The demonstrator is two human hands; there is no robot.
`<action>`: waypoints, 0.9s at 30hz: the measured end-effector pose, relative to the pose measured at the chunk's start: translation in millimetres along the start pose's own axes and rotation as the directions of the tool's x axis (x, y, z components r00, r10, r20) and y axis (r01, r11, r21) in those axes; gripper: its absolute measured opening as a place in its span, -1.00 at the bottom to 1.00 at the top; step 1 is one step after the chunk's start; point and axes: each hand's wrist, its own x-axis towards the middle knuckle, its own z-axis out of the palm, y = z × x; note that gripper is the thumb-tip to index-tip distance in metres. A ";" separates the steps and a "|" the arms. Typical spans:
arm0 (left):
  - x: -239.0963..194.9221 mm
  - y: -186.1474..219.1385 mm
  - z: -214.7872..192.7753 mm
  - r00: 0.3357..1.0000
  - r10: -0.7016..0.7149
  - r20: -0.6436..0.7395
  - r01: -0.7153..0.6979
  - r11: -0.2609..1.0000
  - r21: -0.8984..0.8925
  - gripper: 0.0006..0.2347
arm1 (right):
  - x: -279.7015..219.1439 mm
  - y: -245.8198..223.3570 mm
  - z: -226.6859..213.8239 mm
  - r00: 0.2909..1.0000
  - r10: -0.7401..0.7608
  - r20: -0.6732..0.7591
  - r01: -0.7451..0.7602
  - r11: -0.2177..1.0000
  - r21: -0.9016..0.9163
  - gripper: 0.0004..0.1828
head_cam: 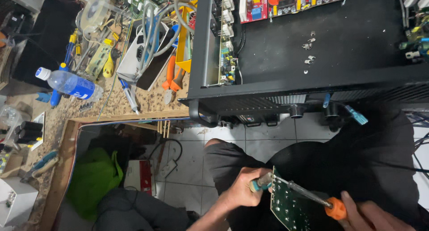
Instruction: The person sits on the floor and uses a soldering iron and pliers to work on a green circuit board. They repeatedly heat solder joints and use pliers to remove or adjust components on the board.
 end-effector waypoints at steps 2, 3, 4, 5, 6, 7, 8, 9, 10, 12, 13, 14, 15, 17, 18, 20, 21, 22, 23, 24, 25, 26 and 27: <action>-0.6 -2.5 6.6 1.000 -0.024 -0.004 0.024 0.999 -0.031 -0.69 | -1.4 -11.5 -18.3 0.986 0.040 -0.159 -0.019 0.991 0.133 -0.42; -1.2 -4.6 10.5 0.999 -0.022 -0.029 0.021 1.000 -0.019 -0.69 | 0.9 -19.8 -34.2 0.970 0.238 -0.046 -0.224 0.953 0.205 -0.81; -0.5 -7.1 14.0 0.998 -0.015 -0.053 0.015 1.000 -0.005 -0.67 | 4.5 -27.8 -50.2 0.904 0.423 0.067 -0.425 0.866 0.263 -0.59; 2.3 -3.1 15.6 0.999 -0.012 -0.052 0.012 1.000 -0.007 -0.67 | 8.4 -20.9 -44.1 0.903 0.425 0.065 -0.426 0.866 0.263 -0.59; 5.3 0.7 17.3 0.998 -0.027 -0.049 0.026 0.999 -0.021 -0.67 | 12.4 -14.0 -37.9 0.857 0.482 0.181 -0.515 0.817 0.259 -0.66; 8.2 4.6 19.0 0.998 -0.041 -0.046 0.039 0.999 -0.035 -0.67 | 16.3 -7.0 -31.8 0.794 0.534 0.291 -0.602 0.759 0.248 -0.65; 8.0 6.2 21.6 0.998 -0.038 -0.044 0.036 0.999 -0.038 -0.67 | 12.5 -9.4 -30.9 0.792 0.538 0.289 -0.605 0.757 0.248 -0.65; 7.8 8.0 24.1 0.998 -0.059 -0.037 0.057 0.996 -0.068 -0.68 | 8.6 -11.9 -30.1 0.866 0.496 0.057 -0.475 0.782 0.404 -0.67; 8.5 9.5 25.7 0.997 -0.078 -0.029 0.075 0.993 -0.096 -0.69 | 6.2 -14.4 -29.3 0.859 0.474 -0.194 -0.312 0.784 0.537 -0.55; 16.8 24.5 27.5 0.996 -0.076 -0.041 0.072 0.994 -0.087 -0.69 | 3.9 -7.7 -22.8 0.859 0.504 -0.090 -0.391 0.758 0.522 -0.64; 20.1 32.1 28.6 0.995 -0.080 -0.057 0.076 0.994 -0.078 -0.69 | 2.2 -4.5 -19.3 0.847 0.531 0.019 -0.468 0.728 0.502 -0.70; 21.1 32.9 30.4 0.995 -0.078 -0.055 0.073 0.994 -0.080 -0.69 | 3.8 -6.8 -25.3 0.846 0.533 0.016 -0.469 0.728 0.501 -0.70; 21.9 33.6 32.0 0.995 -0.069 -0.076 0.063 0.995 -0.082 -0.69 | 5.4 -9.4 -31.2 0.834 0.550 0.038 -0.506 0.737 0.448 -0.70; 19.6 35.0 34.5 0.993 -0.064 -0.102 0.056 0.995 -0.082 -0.68 | 5.8 -9.1 -29.7 0.824 0.563 0.060 -0.538 0.746 0.393 -0.70; 18.5 34.3 34.9 0.992 -0.076 -0.104 0.070 0.996 -0.060 -0.68 | 6.6 -5.6 -21.9 0.808 0.578 0.114 -0.570 0.718 0.399 -0.56; 15.3 32.7 36.8 0.990 -0.088 -0.110 0.084 0.996 -0.038 -0.69 | 7.0 5.2 -8.6 0.791 0.589 0.167 -0.600 0.692 0.402 -0.41; 13.3 31.7 38.4 0.987 -0.104 -0.126 0.101 0.995 -0.024 -0.70 | 6.6 12.6 -2.9 0.833 0.534 0.146 -0.540 0.725 0.428 -0.65; 11.6 30.5 40.3 0.983 -0.118 -0.143 0.118 0.993 -0.011 -0.71 | 6.6 20.5 2.5 0.870 0.477 0.121 -0.476 0.754 0.452 -0.80; 10.5 30.3 42.5 0.982 -0.117 -0.148 0.117 0.993 -0.011 -0.71 | 6.5 10.8 2.8 0.873 0.474 0.119 -0.473 0.757 0.451 -0.80; 9.8 29.9 44.0 0.979 -0.109 -0.172 0.116 0.993 0.029 -0.71 | 7.1 0.8 3.2 0.814 0.576 0.076 -0.530 0.682 0.503 -0.65; 9.3 29.4 45.6 0.975 -0.100 -0.196 0.116 0.991 0.069 -0.71 | 7.6 -9.1 3.7 0.740 0.671 0.042 -0.575 0.600 0.556 -0.38; 8.9 28.1 46.6 0.975 -0.098 -0.198 0.114 0.991 0.070 -0.71 | 22.4 1.8 -2.3 0.741 0.670 0.039 -0.573 0.601 0.556 -0.38; 8.7 26.6 47.8 0.973 -0.102 -0.207 0.119 0.990 0.069 -0.71 | 37.3 12.9 -8.2 0.717 0.593 0.367 -0.697 0.595 0.399 -0.29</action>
